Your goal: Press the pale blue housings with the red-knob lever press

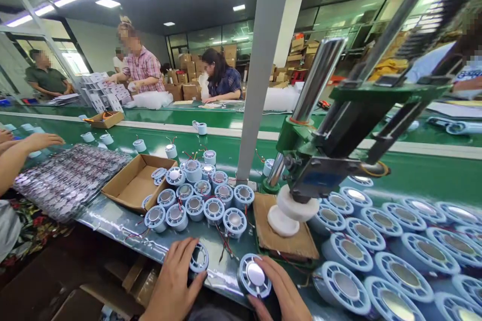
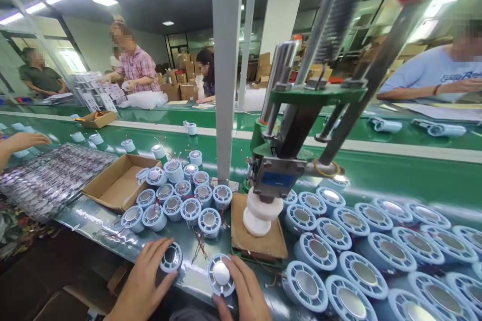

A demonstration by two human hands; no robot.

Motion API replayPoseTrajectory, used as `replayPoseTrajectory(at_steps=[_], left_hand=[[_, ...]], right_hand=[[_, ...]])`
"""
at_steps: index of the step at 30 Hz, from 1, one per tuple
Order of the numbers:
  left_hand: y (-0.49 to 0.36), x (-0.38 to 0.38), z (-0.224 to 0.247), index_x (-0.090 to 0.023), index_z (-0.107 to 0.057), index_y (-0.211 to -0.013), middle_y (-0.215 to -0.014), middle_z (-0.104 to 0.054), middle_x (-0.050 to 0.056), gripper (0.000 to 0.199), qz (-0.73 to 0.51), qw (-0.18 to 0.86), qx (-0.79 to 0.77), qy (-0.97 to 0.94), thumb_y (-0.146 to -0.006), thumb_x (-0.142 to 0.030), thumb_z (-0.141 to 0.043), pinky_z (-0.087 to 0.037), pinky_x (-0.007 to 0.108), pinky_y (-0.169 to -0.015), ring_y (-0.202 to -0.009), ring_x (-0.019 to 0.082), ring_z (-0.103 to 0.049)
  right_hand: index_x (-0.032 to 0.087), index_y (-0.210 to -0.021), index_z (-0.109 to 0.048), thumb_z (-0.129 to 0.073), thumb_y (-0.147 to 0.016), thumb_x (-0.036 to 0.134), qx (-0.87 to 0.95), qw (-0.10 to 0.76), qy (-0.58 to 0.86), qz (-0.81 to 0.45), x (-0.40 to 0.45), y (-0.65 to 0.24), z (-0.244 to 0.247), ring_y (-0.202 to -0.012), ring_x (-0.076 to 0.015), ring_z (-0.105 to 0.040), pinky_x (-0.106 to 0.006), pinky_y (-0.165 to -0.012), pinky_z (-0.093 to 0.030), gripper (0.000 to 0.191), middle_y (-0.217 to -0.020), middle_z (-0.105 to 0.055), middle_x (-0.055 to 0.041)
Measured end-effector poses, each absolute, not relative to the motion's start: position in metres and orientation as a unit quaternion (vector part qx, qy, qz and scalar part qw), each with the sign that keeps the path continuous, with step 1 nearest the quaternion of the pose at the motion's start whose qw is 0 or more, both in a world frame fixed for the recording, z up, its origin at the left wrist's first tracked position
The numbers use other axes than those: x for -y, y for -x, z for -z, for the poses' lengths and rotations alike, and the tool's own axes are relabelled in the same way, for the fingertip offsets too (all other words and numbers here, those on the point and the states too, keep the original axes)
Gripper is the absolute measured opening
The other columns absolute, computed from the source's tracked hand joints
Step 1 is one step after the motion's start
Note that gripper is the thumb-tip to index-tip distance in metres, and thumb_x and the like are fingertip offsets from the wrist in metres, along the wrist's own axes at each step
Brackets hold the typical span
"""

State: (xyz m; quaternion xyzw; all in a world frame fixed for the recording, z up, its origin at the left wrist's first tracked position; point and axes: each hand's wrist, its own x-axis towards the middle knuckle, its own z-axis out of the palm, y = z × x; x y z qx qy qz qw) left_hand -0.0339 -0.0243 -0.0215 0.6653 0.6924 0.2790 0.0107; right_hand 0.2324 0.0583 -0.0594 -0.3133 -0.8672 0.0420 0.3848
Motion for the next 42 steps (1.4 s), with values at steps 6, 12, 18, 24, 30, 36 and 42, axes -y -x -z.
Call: replayPoseTrajectory(at_steps=[6,12,18,24,30,36,42], left_hand=[[0.032,0.014,0.030,-0.022,-0.057,-0.134,-0.141,-0.055,0.014,0.038,-0.273,-0.033,-0.678,-0.682,-0.097,-0.033,-0.051,-0.052,0.055,-0.099,-0.126,0.033,-0.054],[0.003,0.020,0.010,-0.025,-0.057,-0.131,-0.134,-0.059,0.010,0.034,-0.359,-0.019,-0.634,-0.685,-0.097,-0.030,-0.054,-0.052,0.038,-0.104,-0.124,0.025,-0.058],[-0.041,0.006,0.004,-0.025,-0.020,-0.158,-0.151,-0.048,0.012,0.072,-0.342,0.180,-0.538,-0.749,-0.097,-0.043,-0.054,-0.050,0.035,-0.109,-0.138,0.027,-0.049],[-0.046,-0.006,0.017,-0.029,-0.025,-0.156,-0.148,-0.052,0.008,0.070,-0.345,0.263,-0.523,-0.734,-0.096,-0.048,-0.056,-0.046,0.033,-0.112,-0.136,0.024,-0.052],[-0.048,-0.001,0.013,-0.027,-0.031,-0.154,-0.136,-0.064,0.008,0.071,-0.375,0.238,-0.537,-0.717,-0.095,-0.057,-0.055,-0.048,0.027,-0.109,-0.125,0.021,-0.061],[-0.043,0.010,0.015,-0.028,-0.029,-0.155,-0.137,-0.063,0.008,0.072,-0.374,0.245,-0.548,-0.707,-0.094,-0.048,-0.062,-0.048,0.028,-0.109,-0.126,0.022,-0.061],[-0.041,0.015,0.023,-0.028,-0.014,-0.159,-0.138,-0.062,0.011,0.079,-0.403,0.245,-0.536,-0.700,-0.096,-0.048,-0.059,-0.052,0.034,-0.106,-0.128,0.025,-0.060]], right_hand=[[0.013,-0.136,-0.045,-0.053,-0.096,0.026,0.821,0.406,0.392,-0.077,-0.036,-0.219,0.042,-0.113,-0.0191,-0.065,-0.028,-0.095,-0.056,0.043,-0.124,-0.064,-0.0115],[0.012,-0.136,-0.046,-0.051,-0.095,0.021,0.803,0.438,0.398,-0.072,-0.032,-0.215,0.042,-0.113,-0.0200,-0.066,-0.029,-0.095,-0.057,0.043,-0.121,-0.066,-0.0124],[0.013,-0.145,-0.039,-0.049,-0.091,0.014,0.810,0.446,0.365,-0.109,-0.033,-0.224,0.049,-0.115,-0.0227,-0.066,-0.032,-0.093,-0.058,0.055,-0.121,-0.067,-0.0138],[0.017,-0.151,-0.033,-0.044,-0.101,0.030,0.807,0.445,0.356,-0.157,-0.035,-0.228,0.049,-0.111,-0.0227,-0.068,-0.031,-0.091,-0.059,0.053,-0.120,-0.067,-0.0142],[0.020,-0.151,-0.034,-0.047,-0.101,0.035,0.794,0.459,0.354,-0.181,-0.033,-0.224,0.045,-0.109,-0.0234,-0.068,-0.034,-0.089,-0.060,0.054,-0.116,-0.068,-0.0149],[0.019,-0.153,-0.030,-0.055,-0.096,0.023,0.798,0.485,0.317,-0.166,-0.033,-0.221,0.042,-0.109,-0.0240,-0.068,-0.038,-0.088,-0.060,0.062,-0.112,-0.069,-0.0147],[0.018,-0.149,-0.034,-0.054,-0.090,0.011,0.781,0.517,0.306,-0.170,-0.032,-0.216,0.036,-0.114,-0.0249,-0.065,-0.040,-0.090,-0.060,0.063,-0.117,-0.068,-0.0155]])
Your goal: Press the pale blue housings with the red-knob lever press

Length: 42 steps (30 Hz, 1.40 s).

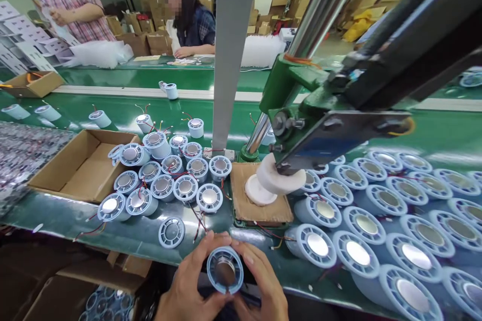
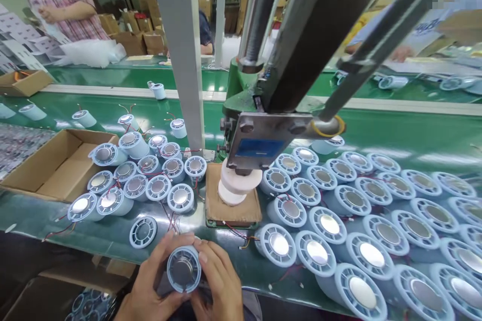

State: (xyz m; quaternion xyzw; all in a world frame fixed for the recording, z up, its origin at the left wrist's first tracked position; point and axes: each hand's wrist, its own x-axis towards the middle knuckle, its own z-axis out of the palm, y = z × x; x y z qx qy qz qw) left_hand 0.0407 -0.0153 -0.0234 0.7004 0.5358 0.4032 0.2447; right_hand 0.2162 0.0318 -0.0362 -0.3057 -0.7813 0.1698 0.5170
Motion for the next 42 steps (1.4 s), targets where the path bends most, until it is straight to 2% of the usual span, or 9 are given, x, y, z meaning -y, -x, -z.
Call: replayPoseTrajectory(at_steps=[5,11,15,19,23,25,34,39,42], left_hand=[[-0.045,0.019,0.013,-0.030,-0.011,-0.159,-0.136,-0.063,0.011,0.073,-0.446,0.214,-0.509,-0.705,-0.100,-0.049,-0.051,-0.051,0.038,-0.107,-0.128,0.025,-0.060],[-0.043,0.029,0.000,-0.027,-0.012,-0.159,-0.135,-0.063,0.012,0.075,-0.465,0.181,-0.488,-0.716,-0.099,-0.047,-0.054,-0.050,0.035,-0.107,-0.128,0.024,-0.059],[-0.041,0.036,0.001,-0.029,-0.010,-0.158,-0.136,-0.062,0.012,0.077,-0.479,0.206,-0.479,-0.707,-0.099,-0.049,-0.054,-0.050,0.035,-0.107,-0.129,0.023,-0.059],[-0.040,0.036,0.003,-0.026,-0.014,-0.158,-0.139,-0.059,0.014,0.078,-0.478,0.233,-0.471,-0.703,-0.097,-0.043,-0.059,-0.049,0.041,-0.109,-0.130,0.026,-0.058],[-0.042,0.026,0.001,-0.021,-0.043,-0.147,-0.144,-0.054,0.015,0.059,-0.424,0.253,-0.494,-0.716,-0.091,-0.028,-0.063,-0.044,0.047,-0.115,-0.135,0.029,-0.051],[-0.043,0.020,-0.001,-0.022,-0.048,-0.143,-0.147,-0.052,0.013,0.056,-0.391,0.249,-0.514,-0.722,-0.089,-0.023,-0.063,-0.043,0.047,-0.116,-0.137,0.029,-0.049],[-0.045,0.004,-0.013,-0.023,-0.051,-0.138,-0.141,-0.053,0.013,0.049,-0.288,0.224,-0.537,-0.760,-0.089,-0.014,-0.054,-0.049,0.047,-0.110,-0.130,0.028,-0.054],[-0.046,-0.005,-0.023,-0.015,-0.047,-0.135,-0.140,-0.052,0.017,0.050,-0.231,0.250,-0.531,-0.776,-0.085,-0.012,-0.054,-0.045,0.052,-0.112,-0.133,0.031,-0.050],[-0.045,-0.007,-0.022,-0.015,-0.044,-0.136,-0.141,-0.051,0.018,0.055,-0.211,0.249,-0.523,-0.787,-0.083,-0.009,-0.053,-0.045,0.052,-0.112,-0.134,0.031,-0.049]], right_hand=[[0.018,-0.148,-0.036,-0.053,-0.089,0.007,0.773,0.541,0.294,-0.156,-0.024,-0.212,0.025,-0.116,-0.0241,-0.064,-0.042,-0.094,-0.058,0.062,-0.119,-0.067,-0.0155],[0.018,-0.148,-0.036,-0.053,-0.093,0.011,0.771,0.559,0.280,-0.123,-0.014,-0.207,0.015,-0.116,-0.0236,-0.064,-0.042,-0.093,-0.059,0.058,-0.117,-0.067,-0.0150],[0.017,-0.146,-0.037,-0.053,-0.093,0.012,0.774,0.560,0.264,-0.130,-0.008,-0.207,0.012,-0.117,-0.0240,-0.063,-0.042,-0.094,-0.058,0.056,-0.120,-0.065,-0.0156],[0.018,-0.145,-0.039,-0.053,-0.089,0.008,0.777,0.551,0.277,-0.124,-0.004,-0.208,0.012,-0.117,-0.0241,-0.063,-0.042,-0.094,-0.058,0.058,-0.121,-0.065,-0.0141],[0.016,-0.144,-0.041,-0.052,-0.090,0.012,0.774,0.523,0.342,-0.101,-0.005,-0.209,0.022,-0.115,-0.0233,-0.064,-0.039,-0.094,-0.059,0.055,-0.122,-0.065,-0.0131],[0.016,-0.142,-0.043,-0.049,-0.089,0.011,0.771,0.508,0.374,-0.091,-0.007,-0.209,0.029,-0.113,-0.0221,-0.066,-0.036,-0.093,-0.059,0.053,-0.122,-0.065,-0.0126],[0.014,-0.140,-0.044,-0.047,-0.087,0.012,0.769,0.470,0.428,-0.066,-0.015,-0.209,0.041,-0.109,-0.0211,-0.069,-0.030,-0.088,-0.061,0.053,-0.123,-0.066,-0.0128],[0.014,-0.142,-0.043,-0.045,-0.081,0.007,0.765,0.474,0.427,-0.088,-0.017,-0.207,0.040,-0.110,-0.0201,-0.069,-0.029,-0.089,-0.059,0.061,-0.123,-0.067,-0.0115],[0.013,-0.141,-0.045,-0.046,-0.079,0.006,0.761,0.481,0.423,-0.103,-0.018,-0.207,0.039,-0.109,-0.0204,-0.068,-0.029,-0.089,-0.059,0.063,-0.123,-0.066,-0.0118]])
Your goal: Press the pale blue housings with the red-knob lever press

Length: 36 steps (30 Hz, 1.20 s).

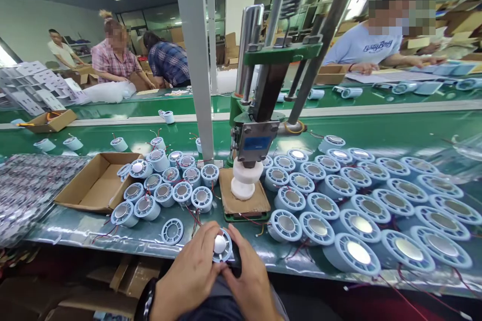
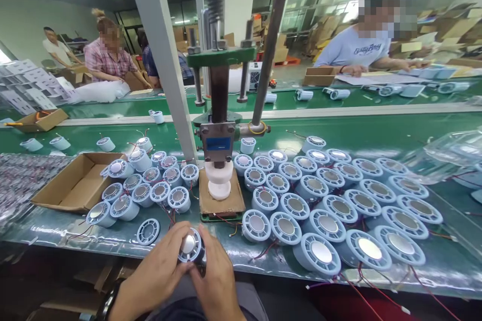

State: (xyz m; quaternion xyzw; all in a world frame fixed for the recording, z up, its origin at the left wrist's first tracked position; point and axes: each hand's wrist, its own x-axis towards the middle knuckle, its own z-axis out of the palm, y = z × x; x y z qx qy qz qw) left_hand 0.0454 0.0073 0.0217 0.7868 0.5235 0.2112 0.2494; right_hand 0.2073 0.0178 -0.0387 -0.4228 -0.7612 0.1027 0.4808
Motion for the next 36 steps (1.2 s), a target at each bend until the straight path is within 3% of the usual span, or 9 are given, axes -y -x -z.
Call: replayPoseTrajectory(at_steps=[8,17,23,28,30,33,36], left_hand=[[-0.037,-0.006,-0.008,-0.019,-0.035,-0.139,-0.142,-0.050,0.018,0.053,-0.258,0.172,-0.461,-0.832,-0.089,-0.008,-0.050,-0.048,0.045,-0.111,-0.136,0.027,-0.048],[-0.028,-0.008,-0.007,-0.023,-0.042,-0.136,-0.139,-0.055,0.013,0.037,-0.287,0.165,-0.441,-0.835,-0.101,-0.029,-0.050,-0.048,0.030,-0.109,-0.133,0.020,-0.052],[-0.036,-0.009,-0.007,-0.020,-0.042,-0.142,-0.141,-0.055,0.013,0.042,-0.269,0.111,-0.452,-0.843,-0.102,-0.032,-0.047,-0.045,0.029,-0.111,-0.135,0.019,-0.051],[-0.040,0.000,-0.003,-0.017,-0.030,-0.154,-0.149,-0.049,0.016,0.055,-0.268,0.041,-0.473,-0.839,-0.104,-0.038,-0.040,-0.045,0.031,-0.111,-0.138,0.021,-0.048],[-0.030,0.006,-0.005,-0.019,-0.039,-0.150,-0.142,-0.055,0.013,0.047,-0.308,0.025,-0.525,-0.793,-0.105,-0.033,-0.038,-0.047,0.030,-0.109,-0.133,0.020,-0.052],[-0.002,0.013,-0.006,-0.022,-0.061,-0.126,-0.122,-0.066,0.009,0.030,-0.368,-0.018,-0.641,-0.673,-0.102,-0.023,-0.043,-0.054,0.032,-0.097,-0.116,0.020,-0.062],[0.024,0.017,0.001,-0.022,-0.063,-0.123,-0.123,-0.066,0.011,0.030,-0.327,-0.014,-0.690,-0.645,-0.096,-0.030,-0.054,-0.055,0.043,-0.096,-0.115,0.027,-0.062]], right_hand=[[0.016,-0.132,-0.053,-0.048,-0.079,0.004,0.741,0.529,0.394,-0.124,-0.021,-0.206,0.032,-0.103,-0.0198,-0.067,-0.032,-0.087,-0.058,0.055,-0.114,-0.068,-0.0095],[0.016,-0.130,-0.055,-0.051,-0.087,0.007,0.737,0.553,0.374,-0.106,-0.022,-0.204,0.033,-0.106,-0.0197,-0.064,-0.033,-0.089,-0.057,0.043,-0.114,-0.068,-0.0107],[0.013,-0.130,-0.054,-0.048,-0.090,0.010,0.743,0.535,0.393,-0.077,-0.023,-0.206,0.039,-0.107,-0.0191,-0.065,-0.031,-0.090,-0.056,0.040,-0.115,-0.068,-0.0101],[0.012,-0.131,-0.052,-0.047,-0.096,0.019,0.758,0.506,0.408,-0.060,-0.022,-0.208,0.043,-0.106,-0.0198,-0.067,-0.031,-0.088,-0.058,0.036,-0.116,-0.068,-0.0109],[0.012,-0.133,-0.050,-0.048,-0.097,0.022,0.768,0.485,0.412,-0.071,-0.021,-0.210,0.045,-0.106,-0.0202,-0.067,-0.031,-0.089,-0.058,0.037,-0.118,-0.067,-0.0111],[0.013,-0.138,-0.047,-0.050,-0.096,0.021,0.788,0.450,0.411,-0.090,-0.021,-0.215,0.048,-0.110,-0.0212,-0.066,-0.031,-0.091,-0.057,0.043,-0.122,-0.065,-0.0109],[0.015,-0.140,-0.044,-0.052,-0.094,0.020,0.803,0.429,0.402,-0.092,-0.025,-0.220,0.051,-0.111,-0.0215,-0.066,-0.031,-0.093,-0.057,0.047,-0.124,-0.065,-0.0103]])
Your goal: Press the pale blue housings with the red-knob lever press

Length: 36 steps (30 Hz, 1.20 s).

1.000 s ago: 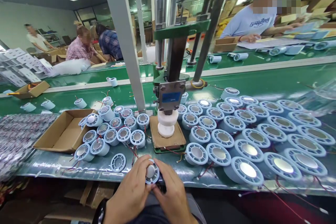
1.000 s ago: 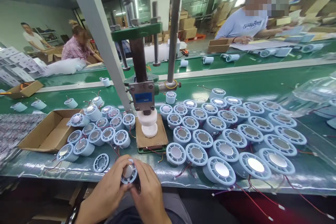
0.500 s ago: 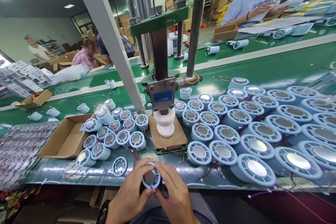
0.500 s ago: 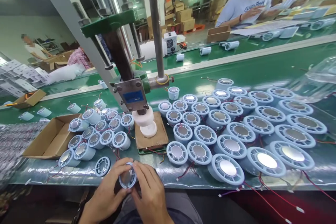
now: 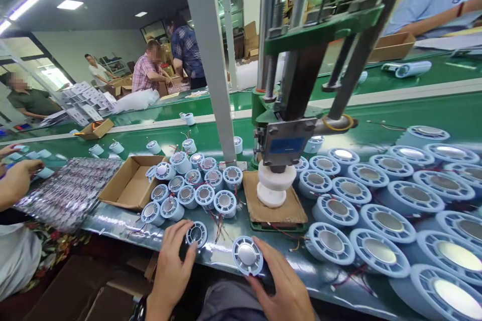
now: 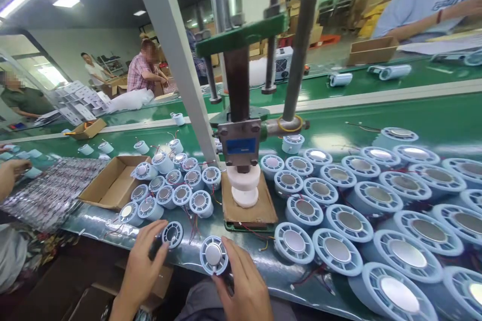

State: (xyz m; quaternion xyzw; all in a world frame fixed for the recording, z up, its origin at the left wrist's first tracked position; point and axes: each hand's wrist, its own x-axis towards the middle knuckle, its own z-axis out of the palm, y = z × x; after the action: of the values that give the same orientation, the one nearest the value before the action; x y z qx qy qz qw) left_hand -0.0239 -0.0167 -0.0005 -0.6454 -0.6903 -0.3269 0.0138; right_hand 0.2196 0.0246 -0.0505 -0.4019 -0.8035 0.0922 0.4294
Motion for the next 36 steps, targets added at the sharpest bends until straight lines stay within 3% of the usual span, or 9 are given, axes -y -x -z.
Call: replayPoseTrajectory(at_steps=[4,7,11,17,21,27,36], left_hand=[[0.036,0.017,0.013,-0.021,-0.059,-0.132,-0.130,-0.063,0.013,0.042,0.280,-0.013,0.703,0.653,-0.092,-0.032,-0.059,-0.051,0.053,-0.102,-0.122,0.032,-0.057],[0.026,0.019,0.012,-0.019,-0.059,-0.128,-0.123,-0.067,0.013,0.040,0.328,-0.008,0.716,0.616,-0.092,-0.036,-0.060,-0.056,0.048,-0.094,-0.112,0.029,-0.064],[-0.013,0.020,-0.003,-0.020,-0.046,-0.139,-0.122,-0.068,0.012,0.058,0.396,-0.024,0.636,0.662,-0.089,-0.044,-0.066,-0.059,0.038,-0.090,-0.106,0.025,-0.069],[-0.067,0.003,-0.010,-0.020,-0.040,-0.142,-0.129,-0.065,0.013,0.070,0.355,-0.052,0.582,0.730,-0.077,-0.016,-0.067,-0.056,0.047,-0.099,-0.116,0.030,-0.065],[-0.063,0.001,-0.001,-0.020,-0.043,-0.141,-0.130,-0.064,0.014,0.072,0.362,-0.116,0.614,0.692,-0.074,-0.013,-0.067,-0.057,0.048,-0.099,-0.116,0.031,-0.065],[-0.059,0.007,0.013,-0.020,-0.049,-0.139,-0.132,-0.061,0.014,0.064,0.376,-0.164,0.623,0.667,-0.078,-0.016,-0.067,-0.056,0.047,-0.099,-0.118,0.031,-0.063],[-0.074,0.008,0.039,-0.019,-0.036,-0.150,-0.144,-0.051,0.017,0.061,0.424,-0.162,0.609,0.651,-0.093,-0.032,-0.056,-0.047,0.049,-0.109,-0.135,0.032,-0.049]], right_hand=[[0.014,-0.139,-0.045,-0.051,-0.095,0.022,0.813,0.419,0.396,-0.077,-0.030,-0.221,0.046,-0.109,-0.0201,-0.068,-0.029,-0.091,-0.058,0.044,-0.123,-0.066,-0.0095],[0.015,-0.135,-0.048,-0.047,-0.097,0.023,0.808,0.429,0.399,-0.065,-0.031,-0.219,0.039,-0.105,-0.0194,-0.069,-0.028,-0.088,-0.059,0.039,-0.119,-0.068,-0.0091],[0.014,-0.135,-0.048,-0.046,-0.092,0.016,0.793,0.438,0.416,-0.070,-0.029,-0.217,0.035,-0.104,-0.0189,-0.070,-0.027,-0.085,-0.060,0.043,-0.118,-0.069,-0.0095],[0.015,-0.138,-0.048,-0.044,-0.075,0.006,0.775,0.469,0.414,-0.089,-0.028,-0.215,0.040,-0.104,-0.0197,-0.070,-0.028,-0.085,-0.060,0.064,-0.119,-0.068,-0.0099],[0.014,-0.139,-0.047,-0.045,-0.073,0.006,0.774,0.473,0.413,-0.087,-0.029,-0.215,0.040,-0.103,-0.0204,-0.070,-0.028,-0.083,-0.060,0.066,-0.119,-0.068,-0.0105],[0.013,-0.139,-0.046,-0.045,-0.071,0.006,0.774,0.472,0.413,-0.091,-0.030,-0.217,0.039,-0.105,-0.0204,-0.069,-0.027,-0.084,-0.060,0.069,-0.121,-0.068,-0.0106],[0.019,-0.149,-0.038,-0.047,-0.080,0.004,0.808,0.408,0.394,-0.159,-0.029,-0.224,0.050,-0.120,-0.0199,-0.062,-0.030,-0.099,-0.056,0.072,-0.134,-0.060,-0.0096]])
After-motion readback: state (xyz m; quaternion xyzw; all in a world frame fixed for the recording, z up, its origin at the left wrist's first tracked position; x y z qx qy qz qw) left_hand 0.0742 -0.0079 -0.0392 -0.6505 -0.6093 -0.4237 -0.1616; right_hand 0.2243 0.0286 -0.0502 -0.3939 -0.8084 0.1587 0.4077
